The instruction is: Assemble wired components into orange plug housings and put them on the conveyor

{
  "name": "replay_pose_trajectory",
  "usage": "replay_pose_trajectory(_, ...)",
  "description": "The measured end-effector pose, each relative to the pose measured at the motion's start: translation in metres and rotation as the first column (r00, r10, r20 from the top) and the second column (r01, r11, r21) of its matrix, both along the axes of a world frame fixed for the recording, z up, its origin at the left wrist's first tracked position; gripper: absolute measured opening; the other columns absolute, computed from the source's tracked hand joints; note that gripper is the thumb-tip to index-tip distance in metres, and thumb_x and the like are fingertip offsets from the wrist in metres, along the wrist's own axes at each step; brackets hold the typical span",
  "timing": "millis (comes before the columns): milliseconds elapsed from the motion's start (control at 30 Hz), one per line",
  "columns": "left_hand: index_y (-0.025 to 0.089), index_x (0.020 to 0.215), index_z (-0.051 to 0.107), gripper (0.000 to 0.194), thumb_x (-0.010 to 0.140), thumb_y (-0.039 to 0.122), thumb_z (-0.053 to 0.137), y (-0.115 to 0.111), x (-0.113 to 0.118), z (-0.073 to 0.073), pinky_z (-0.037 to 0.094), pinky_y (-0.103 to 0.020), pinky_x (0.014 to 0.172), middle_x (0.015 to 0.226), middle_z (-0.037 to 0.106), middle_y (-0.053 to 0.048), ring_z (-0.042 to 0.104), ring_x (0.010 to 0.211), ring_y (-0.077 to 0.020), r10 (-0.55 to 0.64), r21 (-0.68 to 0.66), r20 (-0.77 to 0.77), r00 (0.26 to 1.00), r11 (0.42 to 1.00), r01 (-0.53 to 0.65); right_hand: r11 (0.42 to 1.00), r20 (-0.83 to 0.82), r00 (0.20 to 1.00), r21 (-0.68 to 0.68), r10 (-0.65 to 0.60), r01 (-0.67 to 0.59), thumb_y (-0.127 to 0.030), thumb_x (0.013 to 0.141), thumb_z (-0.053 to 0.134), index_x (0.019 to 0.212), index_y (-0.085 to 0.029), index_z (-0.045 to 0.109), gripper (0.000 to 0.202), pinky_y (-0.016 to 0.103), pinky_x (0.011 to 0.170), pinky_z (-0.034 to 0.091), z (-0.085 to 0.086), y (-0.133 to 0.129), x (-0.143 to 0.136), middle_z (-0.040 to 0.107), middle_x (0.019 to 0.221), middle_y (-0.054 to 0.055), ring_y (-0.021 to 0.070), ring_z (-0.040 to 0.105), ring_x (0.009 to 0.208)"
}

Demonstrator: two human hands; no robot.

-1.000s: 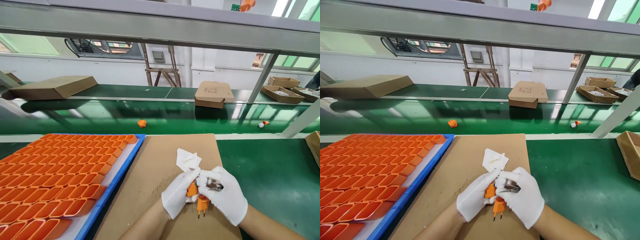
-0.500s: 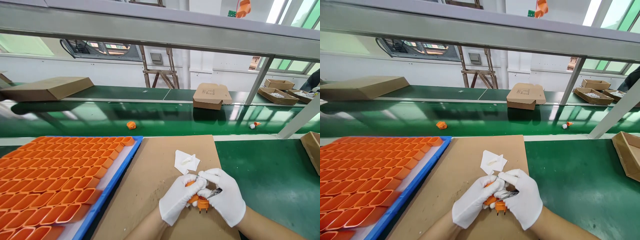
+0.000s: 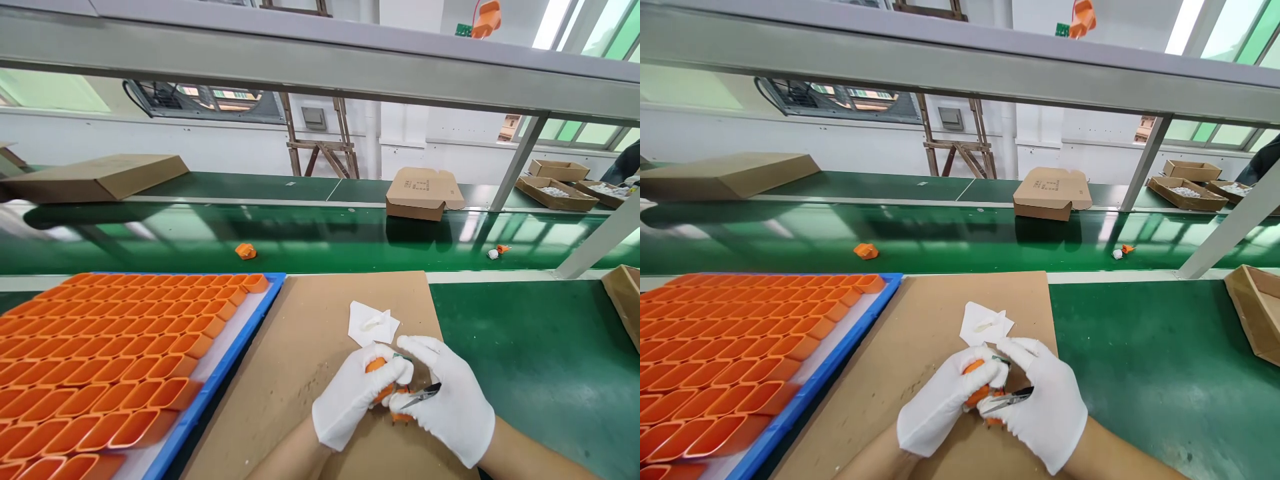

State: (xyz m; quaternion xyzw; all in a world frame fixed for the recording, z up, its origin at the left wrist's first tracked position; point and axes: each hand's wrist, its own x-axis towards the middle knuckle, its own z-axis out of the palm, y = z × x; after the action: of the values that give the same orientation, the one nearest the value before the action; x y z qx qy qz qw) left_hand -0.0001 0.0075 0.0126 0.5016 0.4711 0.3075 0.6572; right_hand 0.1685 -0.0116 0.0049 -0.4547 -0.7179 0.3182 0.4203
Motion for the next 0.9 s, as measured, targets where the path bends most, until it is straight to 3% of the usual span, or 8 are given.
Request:
replay_pose_trajectory(100,0.018,0.067,0.051,0.045,0.079,0.06,0.062,-0.001,0.001,-0.008,0.03,-0.023,0.052,0.06,0.05,0.003,0.041,0.053,-0.0092,0.034,-0.014,0.083,0.996,0.999,-0.033,0.996,0.048,0.999,-0.087,0.002,0.003,-0.014,0.073,0.069,0.121,-0.031,0.068,0.051,0.026,0.073,0.058,-0.003,0.0,-0.001,0.074,0.093,-0.001,0.0177,0.07,0.079)
replay_pose_trajectory(200,0.019,0.067,0.047,0.048,0.082,0.063,0.058,-0.002,0.001,-0.014,0.028,-0.024,0.053,0.052,0.046,0.004,0.036,0.051,-0.009,0.062,-0.013,0.105,0.993,0.998,-0.061,0.988,0.089,0.995,-0.151,0.048,-0.034,-0.015,0.081,0.058,0.119,-0.032,0.069,0.043,0.026,0.073,0.055,-0.001,0.002,0.0,0.074,0.09,-0.001,0.0174,0.069,0.078)
replay_pose_trajectory(367,0.019,0.066,0.047,0.054,0.078,0.071,0.057,-0.003,-0.001,-0.011,0.025,-0.023,0.049,0.051,0.05,0.003,0.036,0.048,-0.008,0.03,-0.023,0.069,0.997,0.999,-0.029,0.952,0.006,0.987,-0.265,0.163,-0.155,-0.006,0.077,0.052,0.097,-0.028,0.073,0.036,0.025,0.076,0.051,0.009,0.008,0.006,0.072,0.088,-0.003,0.0158,0.067,0.081)
replay_pose_trajectory(500,0.018,0.086,0.054,0.063,0.079,0.079,0.043,-0.001,-0.005,-0.003,0.028,-0.024,0.047,0.054,0.052,0.003,0.036,0.044,-0.009,-0.036,0.067,-0.004,0.999,0.997,0.036,0.981,-0.001,1.0,-0.191,0.027,-0.027,-0.007,0.08,0.05,0.088,-0.026,0.071,0.029,0.023,0.074,0.049,0.008,0.01,0.01,0.067,0.085,-0.002,0.0137,0.062,0.079)
replay_pose_trajectory(567,0.019,0.101,0.056,0.051,0.084,0.067,0.05,-0.002,-0.008,-0.003,0.04,-0.027,0.055,0.068,0.06,0.0,0.049,0.054,-0.0126,0.034,0.173,-0.074,0.997,0.985,-0.021,0.99,-0.035,0.999,-0.137,-0.04,0.035,-0.01,0.083,0.052,0.089,-0.027,0.071,0.026,0.022,0.075,0.048,0.005,0.01,0.011,0.065,0.09,-0.001,0.0134,0.061,0.082)
replay_pose_trajectory(633,0.023,0.11,0.056,0.037,0.083,0.047,0.063,-0.004,-0.011,-0.006,0.05,-0.034,0.076,0.096,0.067,-0.006,0.062,0.081,-0.0189,0.157,0.302,-0.158,0.975,0.948,-0.104,0.994,-0.073,0.995,-0.093,-0.064,0.057,-0.012,0.085,0.053,0.094,-0.029,0.071,0.026,0.021,0.076,0.049,0.004,0.009,0.011,0.064,0.094,-0.001,0.0133,0.061,0.085)
replay_pose_trajectory(733,0.027,0.117,0.055,0.043,0.076,0.024,0.069,-0.007,-0.012,-0.014,0.042,-0.044,0.104,0.132,0.059,-0.009,0.057,0.119,-0.0255,0.274,0.423,-0.214,0.938,0.891,-0.163,0.996,-0.1,0.992,-0.045,-0.078,0.074,-0.016,0.089,0.053,0.099,-0.032,0.072,0.026,0.021,0.07,0.049,0.004,0.008,0.011,0.064,0.09,-0.002,0.0111,0.059,0.075)
replay_pose_trajectory(900,0.026,0.114,0.058,0.054,0.065,0.013,0.077,0.0,-0.012,-0.018,0.04,-0.049,0.109,0.131,0.063,-0.008,0.059,0.122,-0.0275,0.363,0.396,-0.123,0.924,0.872,-0.289,0.988,-0.018,0.988,-0.036,-0.153,0.152,-0.022,0.087,0.061,0.115,-0.034,0.069,0.032,0.022,0.072,0.054,0.001,0.003,0.023,0.07,0.096,-0.002,0.0126,0.065,0.076)
